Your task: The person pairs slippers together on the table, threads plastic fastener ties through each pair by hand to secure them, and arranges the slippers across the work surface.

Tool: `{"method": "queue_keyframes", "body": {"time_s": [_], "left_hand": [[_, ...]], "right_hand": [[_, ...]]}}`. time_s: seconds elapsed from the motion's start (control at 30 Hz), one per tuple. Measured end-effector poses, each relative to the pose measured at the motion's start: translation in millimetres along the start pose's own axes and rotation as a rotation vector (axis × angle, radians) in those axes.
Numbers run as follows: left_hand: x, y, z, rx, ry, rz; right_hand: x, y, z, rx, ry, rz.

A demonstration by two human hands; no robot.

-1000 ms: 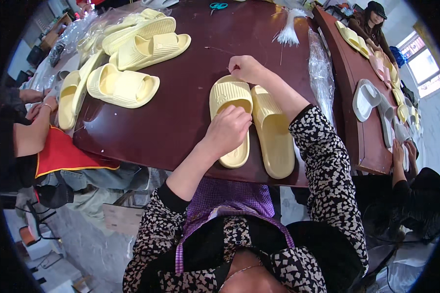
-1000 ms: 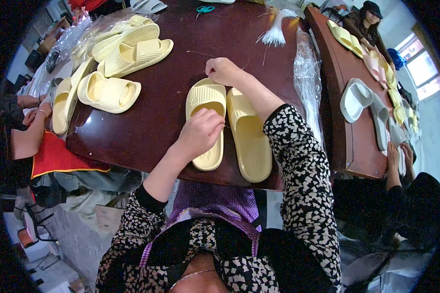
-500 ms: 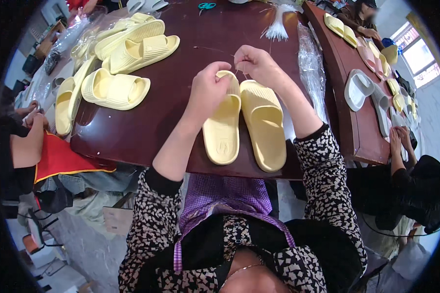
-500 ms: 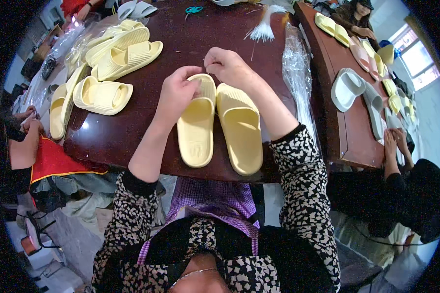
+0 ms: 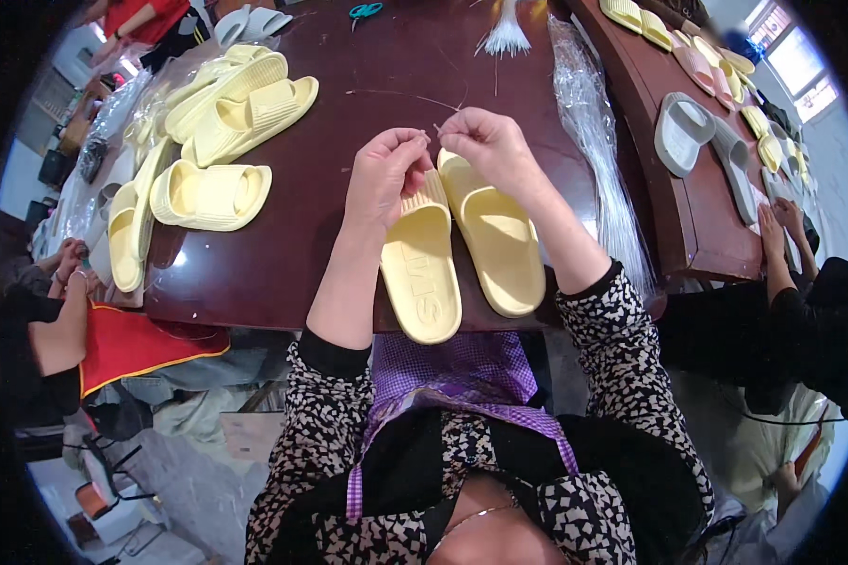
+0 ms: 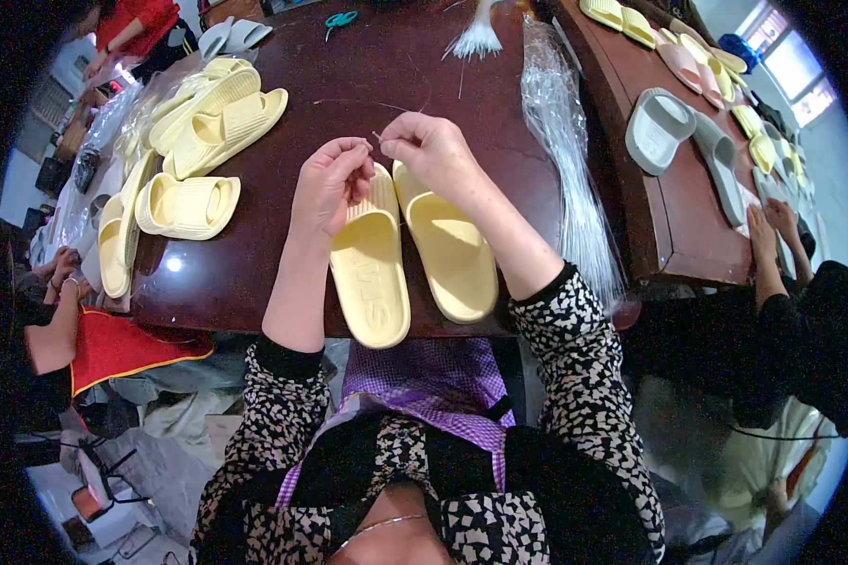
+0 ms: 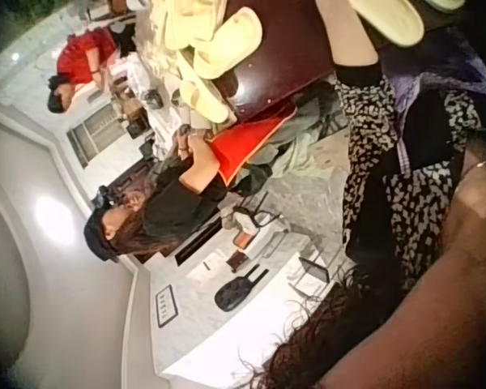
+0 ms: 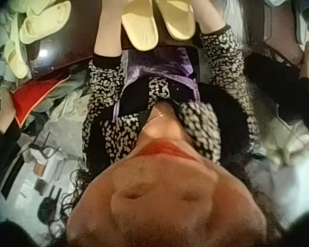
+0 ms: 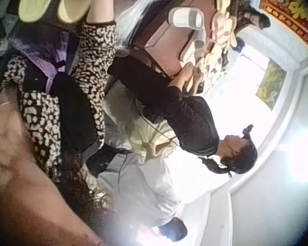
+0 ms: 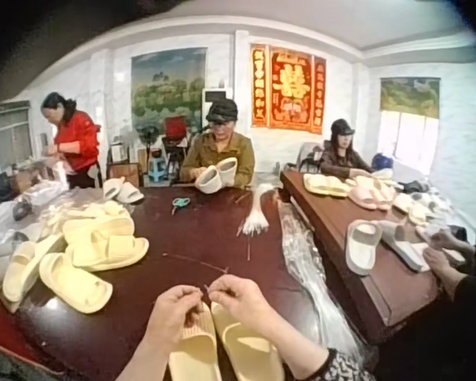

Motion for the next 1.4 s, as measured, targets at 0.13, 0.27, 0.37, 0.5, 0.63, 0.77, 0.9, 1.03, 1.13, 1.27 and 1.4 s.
{"method": "queue_keyframes", "body": {"time_s": [0.13, 0.27, 0.37, 0.5, 0.63, 0.77, 0.9, 1.03, 1.13, 1.27, 1.4], "left_hand": [[-1.3, -2.8, -2.2, 0.032, -0.012, 0.006], [-0.8, -3.1, -2.8, 0.04, -0.012, 0.009], [0.8, -1.3, -0.6, 0.016, -0.018, 0.02], [0.9, -3.0, -2.5, -0.014, -0.025, 0.033], [1.5, -3.2, -3.0, -0.028, -0.022, 0.044], [3.2, -2.4, -2.2, -0.067, -0.025, 0.054], [1.0, 1.1, -3.2, -0.114, -0.024, 0.058], [-1.0, -2.4, -3.3, -0.134, -0.026, 0.063], [-2.5, -3.6, -4.8, -0.129, -0.025, 0.037], [-2.9, 3.0, -6.6, -0.206, -0.027, -0.064], [5.6, 3.1, 5.5, -0.133, 0.05, -0.07]], "right_hand": [[5.8, 2.8, -8.4, 0.112, -0.012, 0.034], [8.6, 4.4, -14.1, 0.165, -0.032, 0.064], [9.5, 4.5, -13.6, 0.166, -0.041, 0.075], [10.3, 3.4, -10.4, 0.155, -0.035, 0.088], [11.3, 3.6, -7.3, 0.159, -0.019, 0.09], [12.4, 4.2, -7.7, 0.162, -0.034, 0.092], [12.9, -0.1, -9.3, 0.193, -0.055, 0.12], [11.1, 4.0, -12.4, 0.247, -0.097, 0.12], [12.7, 7.3, -18.2, 0.306, -0.194, 0.11], [16.2, 5.9, -14.2, 0.234, -0.17, 0.096], [19.9, -9.1, -35.2, 0.437, -0.322, 0.155]]}}
Point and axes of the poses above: each hand's wrist, its own x-axis away from the middle knuckle, its own y-axis out of the palm, z = x × y, the point moved 8 cm from there along -x, towards the middle knuckle, and after that the axes turned 1 degree about x, right-handed, at the moved point
